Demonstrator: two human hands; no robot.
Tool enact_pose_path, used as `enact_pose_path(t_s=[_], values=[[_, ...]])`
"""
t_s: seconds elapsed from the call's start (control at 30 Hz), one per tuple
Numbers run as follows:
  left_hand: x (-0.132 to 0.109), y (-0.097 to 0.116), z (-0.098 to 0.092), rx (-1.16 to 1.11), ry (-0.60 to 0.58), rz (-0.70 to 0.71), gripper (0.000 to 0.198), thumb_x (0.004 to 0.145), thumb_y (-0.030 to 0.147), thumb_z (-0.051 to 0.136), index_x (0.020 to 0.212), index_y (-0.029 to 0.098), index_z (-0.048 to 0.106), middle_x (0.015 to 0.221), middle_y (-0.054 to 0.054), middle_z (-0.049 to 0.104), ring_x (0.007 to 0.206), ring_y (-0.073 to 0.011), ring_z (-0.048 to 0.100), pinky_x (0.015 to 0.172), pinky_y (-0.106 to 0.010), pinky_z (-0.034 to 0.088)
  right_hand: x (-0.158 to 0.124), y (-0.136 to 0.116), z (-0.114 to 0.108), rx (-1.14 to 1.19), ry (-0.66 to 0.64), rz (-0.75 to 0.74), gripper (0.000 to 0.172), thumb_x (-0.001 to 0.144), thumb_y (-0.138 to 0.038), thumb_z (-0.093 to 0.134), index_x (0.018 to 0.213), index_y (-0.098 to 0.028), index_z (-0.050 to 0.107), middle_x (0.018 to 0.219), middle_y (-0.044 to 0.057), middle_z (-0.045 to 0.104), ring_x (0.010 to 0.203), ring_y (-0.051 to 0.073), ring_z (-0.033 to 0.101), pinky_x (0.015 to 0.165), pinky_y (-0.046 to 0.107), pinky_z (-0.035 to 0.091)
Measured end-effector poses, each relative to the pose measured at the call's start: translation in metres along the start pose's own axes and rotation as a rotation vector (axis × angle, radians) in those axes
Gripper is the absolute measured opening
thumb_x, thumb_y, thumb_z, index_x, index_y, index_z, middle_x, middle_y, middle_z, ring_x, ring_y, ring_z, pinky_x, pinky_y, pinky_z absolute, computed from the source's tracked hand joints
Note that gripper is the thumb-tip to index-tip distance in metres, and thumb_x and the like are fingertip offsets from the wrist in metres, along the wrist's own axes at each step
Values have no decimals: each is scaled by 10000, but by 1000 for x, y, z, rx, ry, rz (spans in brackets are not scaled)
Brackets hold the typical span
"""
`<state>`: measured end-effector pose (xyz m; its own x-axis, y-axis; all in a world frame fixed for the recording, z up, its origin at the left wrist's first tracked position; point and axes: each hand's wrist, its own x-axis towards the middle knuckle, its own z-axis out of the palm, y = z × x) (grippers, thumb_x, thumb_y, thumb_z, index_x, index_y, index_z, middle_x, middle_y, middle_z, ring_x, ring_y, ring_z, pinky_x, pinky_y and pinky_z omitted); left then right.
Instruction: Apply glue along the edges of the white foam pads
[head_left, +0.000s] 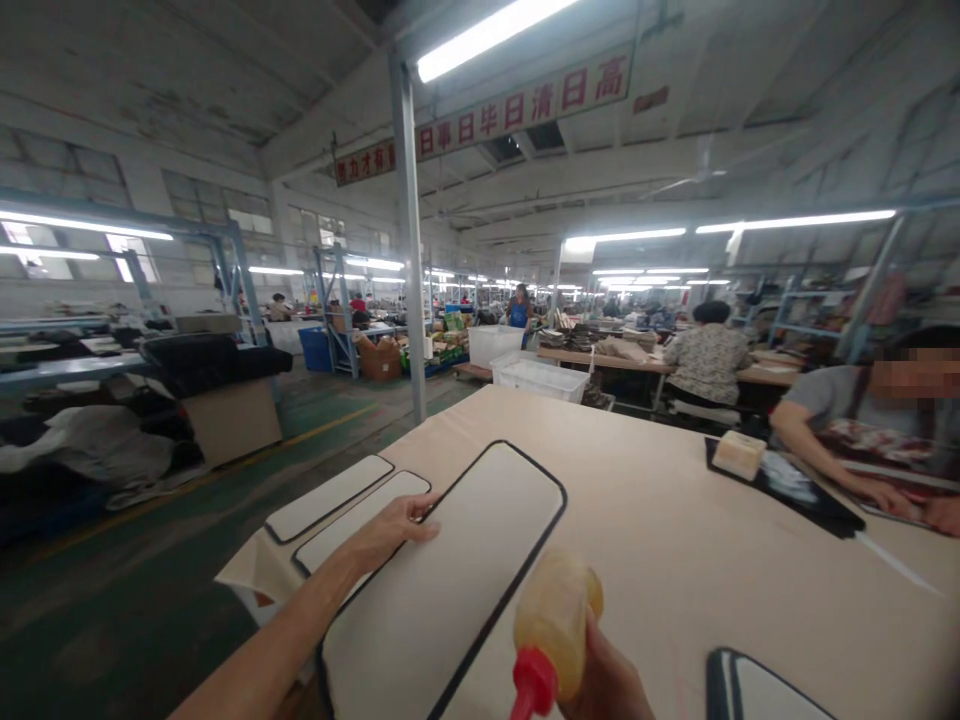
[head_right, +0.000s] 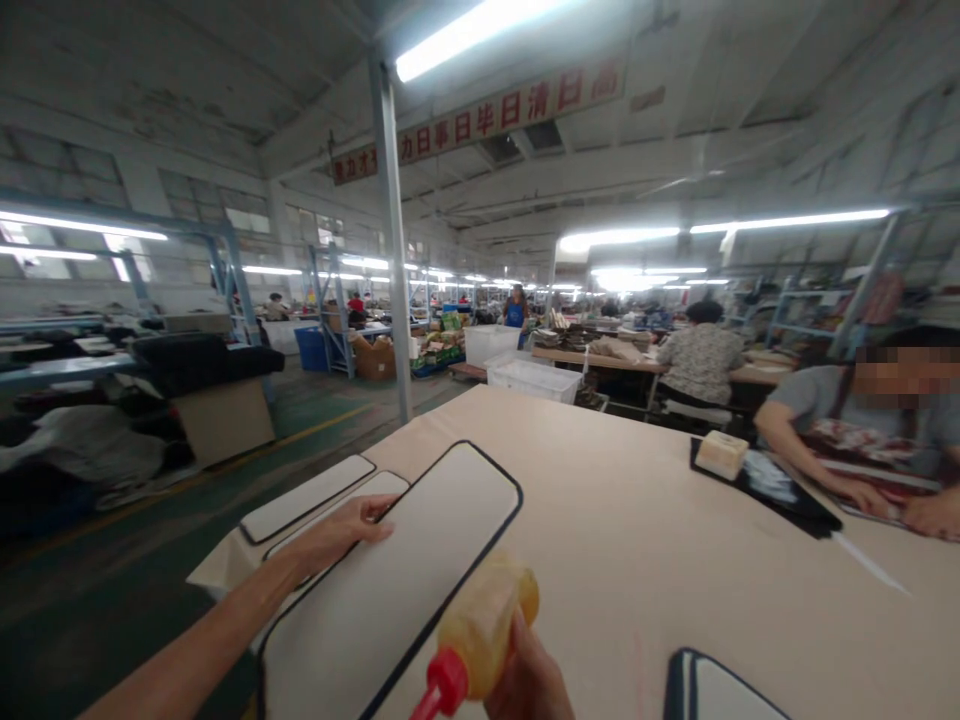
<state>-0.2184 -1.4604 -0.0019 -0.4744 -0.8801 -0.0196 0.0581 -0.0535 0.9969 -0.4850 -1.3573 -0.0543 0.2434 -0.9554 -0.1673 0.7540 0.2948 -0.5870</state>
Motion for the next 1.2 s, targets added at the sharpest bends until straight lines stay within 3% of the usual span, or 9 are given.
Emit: enact_pose_path(t_s=[0.13,0.27,0.4,0.6,0.87,1.2], values=[[-31,10,-30,-47,-15,-42,574,675,216,697,1228,175,547,1044,-92,663,825,-239,646,701,-320,510,-5,-30,2,-38,110,-203,341,687,-470,691,919,-220,701,991,84,682,910,257,626,825,406,486],[-53,22,-48,-49,-93,-89,550,695,205,680,1229,184,550,1070,-88,654,875,-250,637,771,-348,497,12,-78,31,-118,162,-603,399,630,-433,732,984,-260,670,1063,57,660,961,244,607,927,433,430],[-65,32,-58,-30,-185,-105,527,705,179,664,1222,184,562,1084,-91,649,925,-270,619,829,-383,472,32,-101,54,-262,130,-788,392,587,-364,767,943,-228,674,996,62,677,940,236,612,953,427,406],[-68,41,-64,-22,-261,-96,511,727,193,642,1231,190,557,1119,-96,632,939,-280,611,856,-408,452,40,-105,58,-369,80,-842,410,549,-295,795,931,-214,670,942,61,681,883,203,626,842,333,484],[-61,34,-71,-81,-262,-88,534,721,201,651,1244,204,546,1155,-94,616,1006,-291,588,876,-398,443,36,-103,56,-391,168,-868,466,467,-320,830,892,-211,674,854,69,689,769,217,646,732,328,525],[-57,24,-60,-146,-223,-96,577,707,224,677,1263,196,525,1164,-103,613,1029,-301,580,883,-401,443,36,-102,52,-334,163,-1001,557,551,-280,794,1077,-241,617,946,35,682,846,187,633,796,297,503]])
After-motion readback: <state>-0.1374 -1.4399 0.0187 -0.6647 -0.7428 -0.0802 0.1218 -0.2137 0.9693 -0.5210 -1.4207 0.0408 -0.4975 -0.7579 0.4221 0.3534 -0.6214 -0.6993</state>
